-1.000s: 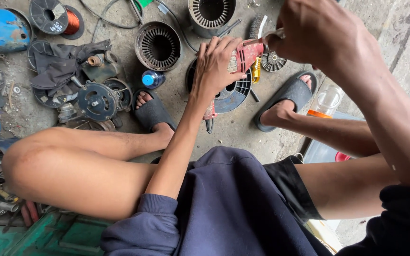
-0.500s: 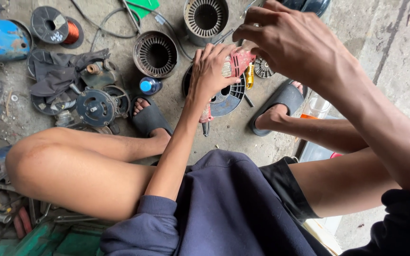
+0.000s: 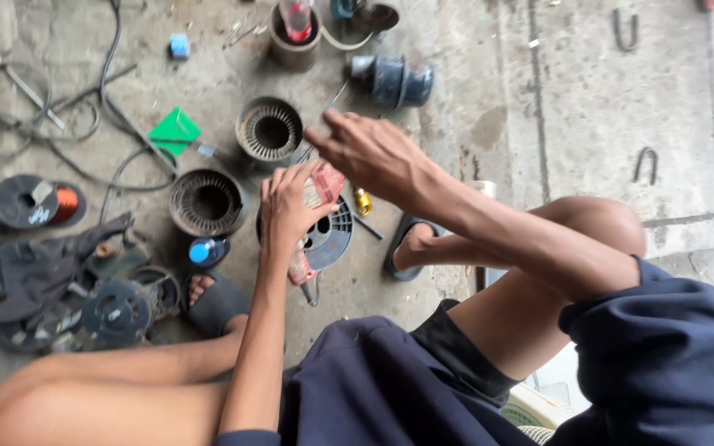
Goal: Disassembling and inspecting the internal components of a handheld power drill on a workshop floor.
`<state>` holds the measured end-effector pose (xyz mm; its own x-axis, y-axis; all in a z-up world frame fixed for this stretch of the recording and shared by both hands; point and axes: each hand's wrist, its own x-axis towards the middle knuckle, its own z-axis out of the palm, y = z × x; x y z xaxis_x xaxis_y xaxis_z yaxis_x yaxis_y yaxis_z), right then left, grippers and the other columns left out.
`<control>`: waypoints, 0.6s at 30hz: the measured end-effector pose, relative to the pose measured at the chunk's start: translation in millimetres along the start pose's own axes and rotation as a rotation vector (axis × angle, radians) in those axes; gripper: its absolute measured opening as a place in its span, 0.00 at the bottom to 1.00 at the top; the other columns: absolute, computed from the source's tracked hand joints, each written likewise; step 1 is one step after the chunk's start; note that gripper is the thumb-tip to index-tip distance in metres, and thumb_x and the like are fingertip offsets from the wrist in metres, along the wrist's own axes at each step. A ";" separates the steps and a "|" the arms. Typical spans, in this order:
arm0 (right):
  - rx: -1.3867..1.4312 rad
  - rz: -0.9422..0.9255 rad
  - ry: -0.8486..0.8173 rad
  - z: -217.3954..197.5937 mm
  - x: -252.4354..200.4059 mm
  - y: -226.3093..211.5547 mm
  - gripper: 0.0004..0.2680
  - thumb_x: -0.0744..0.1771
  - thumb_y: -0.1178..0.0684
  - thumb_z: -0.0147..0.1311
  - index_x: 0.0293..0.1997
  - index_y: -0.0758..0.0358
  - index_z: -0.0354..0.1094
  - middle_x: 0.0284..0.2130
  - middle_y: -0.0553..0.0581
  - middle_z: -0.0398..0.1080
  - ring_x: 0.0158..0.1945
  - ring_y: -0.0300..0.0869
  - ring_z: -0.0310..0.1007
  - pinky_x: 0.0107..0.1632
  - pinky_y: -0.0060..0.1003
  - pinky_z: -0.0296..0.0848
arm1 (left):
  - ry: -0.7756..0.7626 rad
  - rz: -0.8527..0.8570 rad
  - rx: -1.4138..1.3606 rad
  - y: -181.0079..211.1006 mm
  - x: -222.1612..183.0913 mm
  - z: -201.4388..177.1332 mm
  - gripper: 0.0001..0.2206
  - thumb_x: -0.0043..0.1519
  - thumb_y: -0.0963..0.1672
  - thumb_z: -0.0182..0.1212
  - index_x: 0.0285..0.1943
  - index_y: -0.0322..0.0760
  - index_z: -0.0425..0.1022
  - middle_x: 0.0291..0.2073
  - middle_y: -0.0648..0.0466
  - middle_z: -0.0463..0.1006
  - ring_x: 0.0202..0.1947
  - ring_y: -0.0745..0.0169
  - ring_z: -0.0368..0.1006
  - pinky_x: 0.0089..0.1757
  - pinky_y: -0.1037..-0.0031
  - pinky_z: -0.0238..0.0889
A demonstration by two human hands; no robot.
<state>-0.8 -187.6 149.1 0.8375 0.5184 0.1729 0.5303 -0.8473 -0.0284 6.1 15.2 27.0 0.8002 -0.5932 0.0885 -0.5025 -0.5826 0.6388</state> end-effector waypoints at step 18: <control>-0.248 0.024 -0.136 -52.4 10.1 -12.1 0.12 0.75 0.44 0.51 0.54 0.65 0.65 0.26 0.55 0.73 0.11 0.36 0.64 0.10 0.29 0.63 | 0.275 0.057 -0.092 -3.0 -4.3 -7.0 0.39 0.39 0.51 0.82 0.62 0.37 0.74 0.53 0.51 0.78 0.52 0.52 0.69 0.59 0.63 0.54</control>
<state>-5.6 -178.1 202.8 0.8681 0.4947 0.0405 0.4761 -0.8530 0.2140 6.5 23.4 30.1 0.8363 -0.4437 0.3222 -0.5279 -0.4924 0.6920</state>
